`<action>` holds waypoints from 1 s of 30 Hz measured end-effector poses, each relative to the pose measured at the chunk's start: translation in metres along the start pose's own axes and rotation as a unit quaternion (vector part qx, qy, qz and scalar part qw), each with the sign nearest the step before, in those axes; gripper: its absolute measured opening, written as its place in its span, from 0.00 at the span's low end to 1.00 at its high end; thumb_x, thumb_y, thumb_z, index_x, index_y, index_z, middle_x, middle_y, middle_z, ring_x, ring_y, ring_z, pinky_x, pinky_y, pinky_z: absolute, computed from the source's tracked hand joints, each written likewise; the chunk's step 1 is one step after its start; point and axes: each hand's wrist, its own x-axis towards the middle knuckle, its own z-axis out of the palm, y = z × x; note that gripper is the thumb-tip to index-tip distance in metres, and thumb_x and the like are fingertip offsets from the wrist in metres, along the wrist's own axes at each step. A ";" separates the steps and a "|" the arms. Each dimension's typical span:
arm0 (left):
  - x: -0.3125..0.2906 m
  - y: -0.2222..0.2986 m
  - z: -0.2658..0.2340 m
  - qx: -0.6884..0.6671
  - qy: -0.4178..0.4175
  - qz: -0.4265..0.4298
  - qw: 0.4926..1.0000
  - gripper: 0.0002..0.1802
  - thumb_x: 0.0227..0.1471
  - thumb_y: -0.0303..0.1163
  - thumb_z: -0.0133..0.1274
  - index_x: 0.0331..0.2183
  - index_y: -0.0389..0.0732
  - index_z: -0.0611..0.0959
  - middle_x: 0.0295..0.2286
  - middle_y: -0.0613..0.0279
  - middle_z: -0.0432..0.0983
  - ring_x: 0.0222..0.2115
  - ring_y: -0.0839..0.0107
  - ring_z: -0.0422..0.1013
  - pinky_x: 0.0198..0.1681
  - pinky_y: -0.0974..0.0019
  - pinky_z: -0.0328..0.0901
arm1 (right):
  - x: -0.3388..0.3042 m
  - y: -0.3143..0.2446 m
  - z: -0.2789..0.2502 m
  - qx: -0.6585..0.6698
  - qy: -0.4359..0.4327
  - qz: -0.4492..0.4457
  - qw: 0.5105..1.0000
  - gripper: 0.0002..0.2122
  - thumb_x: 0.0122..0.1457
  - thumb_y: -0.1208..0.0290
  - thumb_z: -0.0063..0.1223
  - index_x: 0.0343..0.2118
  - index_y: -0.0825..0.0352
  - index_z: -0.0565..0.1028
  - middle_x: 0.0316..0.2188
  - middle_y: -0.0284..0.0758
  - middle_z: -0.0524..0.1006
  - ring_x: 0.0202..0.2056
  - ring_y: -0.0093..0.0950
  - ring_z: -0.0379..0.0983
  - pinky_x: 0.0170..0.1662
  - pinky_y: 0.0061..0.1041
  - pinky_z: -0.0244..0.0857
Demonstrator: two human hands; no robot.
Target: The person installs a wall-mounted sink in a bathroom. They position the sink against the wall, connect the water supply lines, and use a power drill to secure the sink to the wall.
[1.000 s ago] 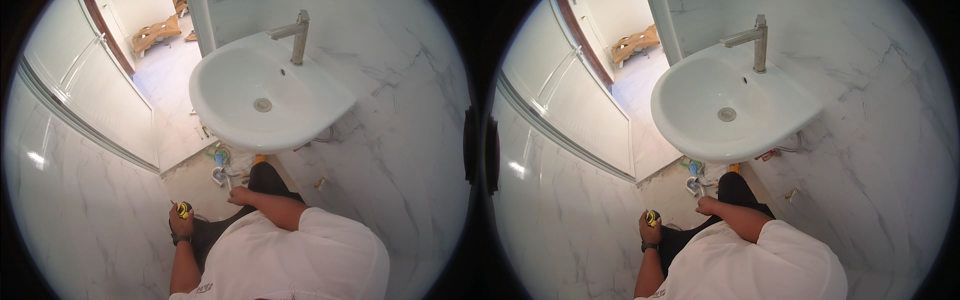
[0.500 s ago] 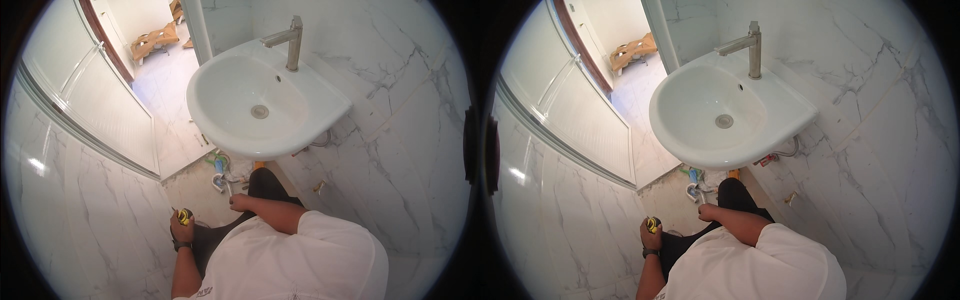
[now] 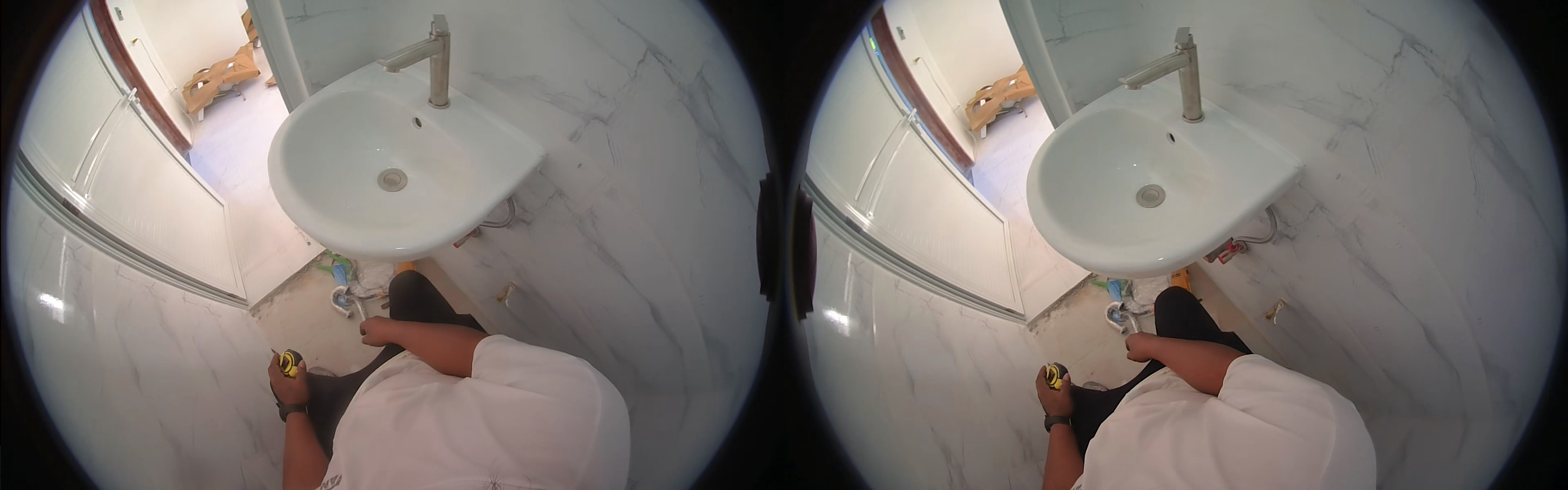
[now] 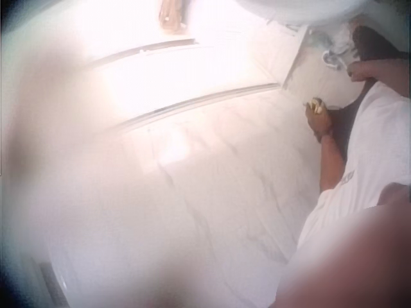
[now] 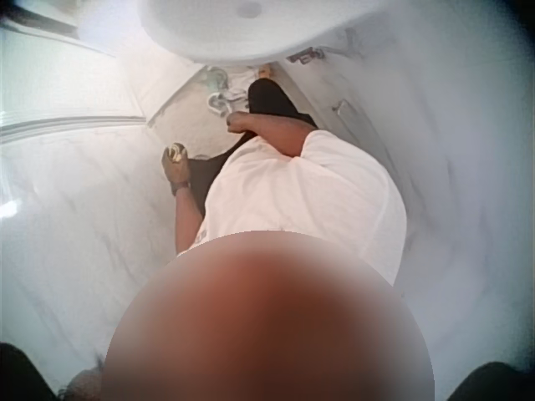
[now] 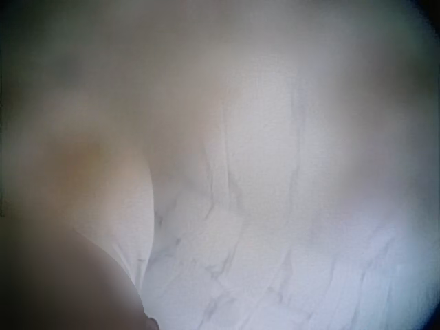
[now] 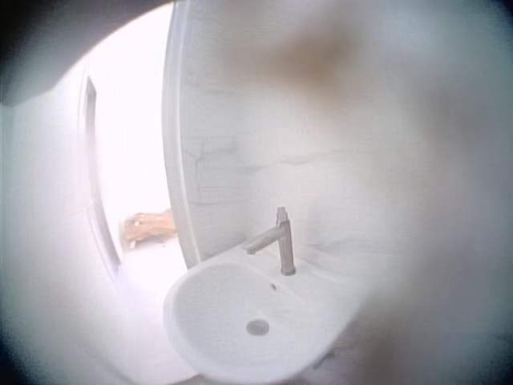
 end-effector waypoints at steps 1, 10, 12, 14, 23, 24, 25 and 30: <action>0.000 -0.001 0.001 0.001 -0.004 0.001 1.000 0.38 0.46 0.36 0.66 0.56 0.31 0.72 0.50 0.40 0.72 0.52 0.46 0.71 0.58 0.53 0.65 | 0.001 0.000 0.000 -0.004 -0.001 -0.002 1.000 0.20 0.56 0.61 0.58 0.49 0.65 0.79 0.48 0.47 0.79 0.52 0.44 0.76 0.55 0.39 0.69; 0.001 -0.005 0.001 0.011 -0.013 -0.004 1.000 0.37 0.46 0.35 0.65 0.56 0.32 0.72 0.51 0.40 0.72 0.53 0.46 0.70 0.59 0.53 0.64 | 0.009 0.004 0.006 -0.009 -0.002 -0.005 1.000 0.19 0.56 0.61 0.59 0.48 0.66 0.80 0.48 0.47 0.80 0.51 0.44 0.76 0.54 0.40 0.69; 0.001 -0.004 0.000 0.011 -0.013 -0.005 1.000 0.37 0.46 0.35 0.65 0.56 0.32 0.72 0.51 0.41 0.72 0.53 0.46 0.70 0.59 0.53 0.64 | 0.010 0.004 0.006 -0.015 -0.010 -0.003 1.000 0.19 0.56 0.61 0.59 0.48 0.66 0.80 0.48 0.47 0.80 0.51 0.44 0.76 0.54 0.40 0.69; 0.001 -0.003 0.000 0.012 -0.014 -0.005 1.000 0.37 0.46 0.35 0.65 0.56 0.32 0.72 0.51 0.41 0.72 0.53 0.47 0.70 0.59 0.53 0.64 | 0.011 0.003 0.005 -0.016 -0.012 -0.005 1.000 0.19 0.56 0.61 0.59 0.47 0.66 0.80 0.47 0.47 0.80 0.51 0.44 0.76 0.54 0.40 0.70; 0.000 -0.001 0.001 0.005 -0.019 -0.002 1.000 0.37 0.47 0.35 0.65 0.56 0.31 0.71 0.51 0.41 0.71 0.52 0.47 0.70 0.59 0.53 0.64 | 0.008 0.004 0.003 -0.006 -0.012 -0.009 1.000 0.20 0.56 0.61 0.59 0.48 0.66 0.80 0.48 0.47 0.80 0.51 0.44 0.76 0.54 0.40 0.69; 0.001 -0.002 0.001 0.005 -0.016 0.004 1.000 0.37 0.47 0.34 0.65 0.56 0.31 0.71 0.51 0.41 0.71 0.53 0.47 0.70 0.59 0.53 0.64 | 0.005 0.001 0.001 -0.006 -0.016 -0.009 1.000 0.20 0.56 0.61 0.59 0.48 0.66 0.80 0.48 0.47 0.79 0.52 0.44 0.76 0.54 0.40 0.69; 0.001 -0.003 0.002 0.008 -0.019 0.000 1.000 0.37 0.47 0.34 0.65 0.56 0.31 0.71 0.51 0.41 0.71 0.53 0.47 0.70 0.59 0.53 0.64 | 0.000 -0.004 -0.003 -0.001 -0.004 -0.014 1.000 0.20 0.56 0.60 0.59 0.49 0.67 0.79 0.48 0.47 0.79 0.52 0.44 0.76 0.54 0.40 0.69; 0.002 -0.009 0.002 0.009 -0.025 0.000 1.000 0.38 0.47 0.35 0.65 0.57 0.30 0.70 0.52 0.40 0.70 0.54 0.47 0.69 0.60 0.53 0.63 | -0.074 -0.044 -0.046 0.097 0.091 -0.088 0.987 0.18 0.58 0.63 0.56 0.48 0.68 0.79 0.46 0.47 0.80 0.49 0.43 0.77 0.52 0.39 0.70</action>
